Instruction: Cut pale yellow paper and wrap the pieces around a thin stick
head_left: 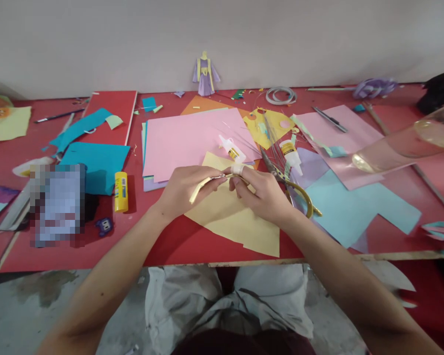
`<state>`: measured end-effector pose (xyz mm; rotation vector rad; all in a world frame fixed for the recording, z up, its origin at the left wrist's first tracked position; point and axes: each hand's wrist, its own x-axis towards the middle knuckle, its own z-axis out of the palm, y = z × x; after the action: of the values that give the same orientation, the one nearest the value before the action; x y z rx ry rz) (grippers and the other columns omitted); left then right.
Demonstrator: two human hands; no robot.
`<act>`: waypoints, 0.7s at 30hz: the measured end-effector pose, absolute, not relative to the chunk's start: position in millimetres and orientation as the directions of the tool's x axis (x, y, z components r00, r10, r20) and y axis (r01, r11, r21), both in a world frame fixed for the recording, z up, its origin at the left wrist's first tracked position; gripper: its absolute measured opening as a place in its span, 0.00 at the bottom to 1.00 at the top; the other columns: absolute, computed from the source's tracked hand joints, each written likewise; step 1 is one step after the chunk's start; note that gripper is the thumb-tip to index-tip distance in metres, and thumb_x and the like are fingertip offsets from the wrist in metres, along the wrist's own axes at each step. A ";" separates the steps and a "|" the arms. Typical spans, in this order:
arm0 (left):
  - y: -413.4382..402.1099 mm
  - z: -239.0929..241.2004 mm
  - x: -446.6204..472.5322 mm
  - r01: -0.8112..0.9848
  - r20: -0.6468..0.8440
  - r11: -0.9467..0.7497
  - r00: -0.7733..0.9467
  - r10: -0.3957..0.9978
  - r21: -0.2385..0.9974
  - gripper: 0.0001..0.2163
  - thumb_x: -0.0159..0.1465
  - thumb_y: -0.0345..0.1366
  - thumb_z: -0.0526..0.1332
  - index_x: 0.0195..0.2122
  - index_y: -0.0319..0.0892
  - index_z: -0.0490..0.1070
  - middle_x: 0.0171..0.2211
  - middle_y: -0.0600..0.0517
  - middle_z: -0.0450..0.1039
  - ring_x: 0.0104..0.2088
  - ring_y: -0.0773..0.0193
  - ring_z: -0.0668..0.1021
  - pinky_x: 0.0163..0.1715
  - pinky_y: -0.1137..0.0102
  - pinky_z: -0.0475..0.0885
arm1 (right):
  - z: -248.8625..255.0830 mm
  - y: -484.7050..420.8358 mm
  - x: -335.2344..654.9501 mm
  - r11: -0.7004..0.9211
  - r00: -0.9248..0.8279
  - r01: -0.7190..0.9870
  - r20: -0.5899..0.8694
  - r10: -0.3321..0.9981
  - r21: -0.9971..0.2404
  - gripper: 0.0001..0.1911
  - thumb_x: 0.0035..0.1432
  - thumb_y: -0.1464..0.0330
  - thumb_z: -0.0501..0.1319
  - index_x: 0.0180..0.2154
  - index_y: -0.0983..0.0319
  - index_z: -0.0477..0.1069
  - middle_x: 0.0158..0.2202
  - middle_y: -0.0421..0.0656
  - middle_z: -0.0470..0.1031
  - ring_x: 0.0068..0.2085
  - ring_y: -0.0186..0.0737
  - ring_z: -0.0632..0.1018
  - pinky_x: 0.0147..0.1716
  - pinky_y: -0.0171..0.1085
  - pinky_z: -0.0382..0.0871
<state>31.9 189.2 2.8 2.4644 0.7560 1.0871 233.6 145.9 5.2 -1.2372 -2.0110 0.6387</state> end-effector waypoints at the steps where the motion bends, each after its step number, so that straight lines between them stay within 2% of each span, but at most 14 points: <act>1: 190.0 3.0 31.3 0.347 0.596 -0.838 0.590 0.544 0.422 0.06 0.69 0.37 0.59 0.39 0.42 0.74 0.29 0.52 0.80 0.27 0.68 0.79 0.29 0.73 0.71 | 5.3 145.9 233.8 0.429 -0.317 0.559 0.295 0.901 -0.709 0.13 0.63 0.74 0.51 0.45 0.62 0.70 0.30 0.40 0.75 0.26 0.33 0.72 0.29 0.32 0.63; 4: 191.8 4.4 29.4 0.409 0.600 -0.885 0.659 0.454 0.221 0.07 0.70 0.36 0.57 0.39 0.43 0.74 0.26 0.52 0.78 0.26 0.67 0.78 0.27 0.71 0.68 | 4.7 146.1 234.4 0.430 -0.325 0.554 0.291 0.900 -0.713 0.12 0.64 0.74 0.51 0.45 0.61 0.70 0.31 0.41 0.76 0.27 0.33 0.73 0.31 0.33 0.64; 7: 192.4 5.0 28.1 0.427 0.593 -0.892 0.683 0.426 0.149 0.07 0.70 0.36 0.56 0.39 0.43 0.74 0.26 0.52 0.78 0.25 0.67 0.77 0.27 0.71 0.65 | 3.3 146.7 234.7 0.432 -0.327 0.560 0.290 0.899 -0.707 0.12 0.65 0.73 0.51 0.46 0.61 0.70 0.32 0.41 0.77 0.28 0.33 0.74 0.30 0.32 0.64; 21: 190.3 7.4 30.7 0.408 0.592 -0.872 0.645 0.484 0.270 0.08 0.70 0.37 0.57 0.37 0.42 0.74 0.26 0.52 0.79 0.25 0.68 0.78 0.25 0.74 0.66 | 2.0 147.0 233.4 0.415 -0.304 0.615 0.283 0.910 -0.671 0.12 0.64 0.72 0.51 0.45 0.62 0.72 0.28 0.41 0.75 0.25 0.33 0.71 0.29 0.32 0.63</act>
<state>30.7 190.3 7.4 2.7466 0.7477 1.0380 233.4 147.0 2.0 -1.2884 -2.0314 0.5919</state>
